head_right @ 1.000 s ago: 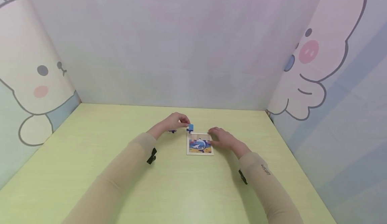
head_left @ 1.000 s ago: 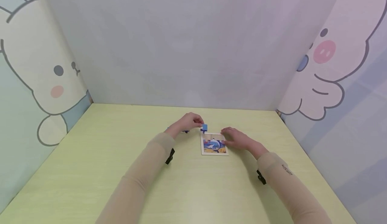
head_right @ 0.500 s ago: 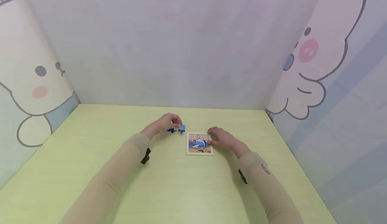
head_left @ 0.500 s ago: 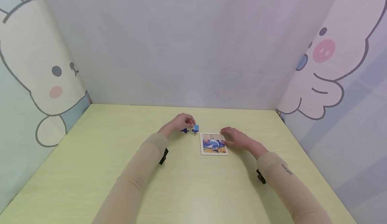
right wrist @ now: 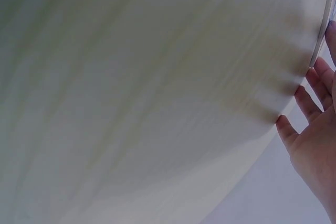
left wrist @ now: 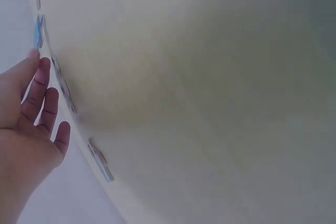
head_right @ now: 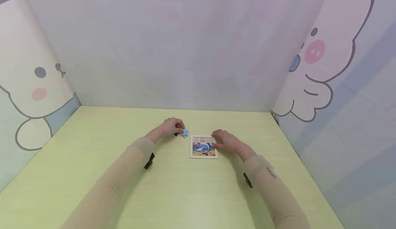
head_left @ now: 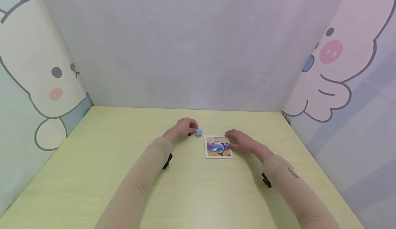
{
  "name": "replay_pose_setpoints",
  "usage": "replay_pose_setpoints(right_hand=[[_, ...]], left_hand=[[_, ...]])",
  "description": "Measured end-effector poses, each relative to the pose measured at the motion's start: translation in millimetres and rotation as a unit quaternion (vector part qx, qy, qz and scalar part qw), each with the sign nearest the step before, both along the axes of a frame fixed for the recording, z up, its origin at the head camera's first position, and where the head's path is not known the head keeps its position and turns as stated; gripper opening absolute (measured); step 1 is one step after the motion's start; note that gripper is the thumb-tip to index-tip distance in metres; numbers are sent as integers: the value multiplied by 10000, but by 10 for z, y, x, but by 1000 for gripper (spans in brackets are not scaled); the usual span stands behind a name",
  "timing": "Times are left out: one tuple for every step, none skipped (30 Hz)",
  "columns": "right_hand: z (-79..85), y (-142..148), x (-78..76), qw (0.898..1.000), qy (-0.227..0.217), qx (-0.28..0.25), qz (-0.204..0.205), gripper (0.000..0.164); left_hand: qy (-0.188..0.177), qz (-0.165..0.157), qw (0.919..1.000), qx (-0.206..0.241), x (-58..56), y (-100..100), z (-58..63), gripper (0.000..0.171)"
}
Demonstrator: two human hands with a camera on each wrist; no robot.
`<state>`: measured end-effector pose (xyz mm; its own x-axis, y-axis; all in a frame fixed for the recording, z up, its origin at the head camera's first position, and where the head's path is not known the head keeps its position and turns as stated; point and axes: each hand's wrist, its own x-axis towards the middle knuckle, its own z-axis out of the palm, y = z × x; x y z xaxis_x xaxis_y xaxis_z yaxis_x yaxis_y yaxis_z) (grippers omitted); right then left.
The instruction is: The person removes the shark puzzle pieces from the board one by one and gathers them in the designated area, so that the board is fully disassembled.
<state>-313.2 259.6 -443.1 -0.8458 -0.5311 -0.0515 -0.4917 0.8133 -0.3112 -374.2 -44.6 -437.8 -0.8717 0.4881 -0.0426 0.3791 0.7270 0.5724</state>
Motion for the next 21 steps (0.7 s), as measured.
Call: replay_pose_setpoints(right_hand=[[-1,-1,0,10000,12,4,20,53],[-2,-3,-3,10000,10,8,22,53],[-3,-4,-6,10000,9,11,21,54],[-3,-4,-5,10000,28,16,41,54],[-2,-3,-4,10000,45,15,64,53],[0,-2,-2,10000,49,25,64,53],[0,0,-1,10000,49,27,62,53],[1,0,-1,10000,31,21,41,54],[3,2,2,10000,22,15,26,54],[5,5,6,10000,28,8,33,54],[6,7,9,10000,22,2,29,54],[6,8,10,10000,23,3,31,54],[6,9,10,10000,47,-4,63,54],[9,8,11,9999,61,-3,87,54],[11,8,11,9999,76,7,105,54],[14,6,11,9999,92,11,126,54],[16,3,10,9998,111,25,144,54],[18,1,9,9998,125,39,158,53],[21,-3,8,9997,135,52,171,53],[24,-4,8,9997,145,70,174,53],[26,-4,8,9997,164,82,186,53]], left_hand=[[35,4,10000,-24,5,-2,3,6],[53,13,10000,-13,11,-4,8,7],[77,-1,10000,17,14,-8,13,6],[77,-15,10000,41,14,-9,15,6],[87,-34,9999,63,14,-8,21,6],[176,-103,9997,97,24,-8,31,5],[174,-135,9997,115,24,-7,35,4],[183,-177,9996,121,33,-4,46,4],[209,-234,9994,128,42,1,53,3],[217,-263,9993,132,54,10,61,3],[245,-302,9992,136,66,19,63,4],[273,-332,9990,146,86,29,69,4],[222,-314,9992,148,96,43,68,6],[271,-335,9990,144,119,57,73,6],[311,-356,9987,164,135,72,68,7],[326,-368,9986,169,151,87,66,8],[359,-397,9984,162,171,101,68,8],[384,-409,9983,157,196,115,75,9],[398,-420,9982,158,219,128,81,10],[412,-436,9981,146,240,142,86,11],[426,-447,9980,139,264,156,93,12]])
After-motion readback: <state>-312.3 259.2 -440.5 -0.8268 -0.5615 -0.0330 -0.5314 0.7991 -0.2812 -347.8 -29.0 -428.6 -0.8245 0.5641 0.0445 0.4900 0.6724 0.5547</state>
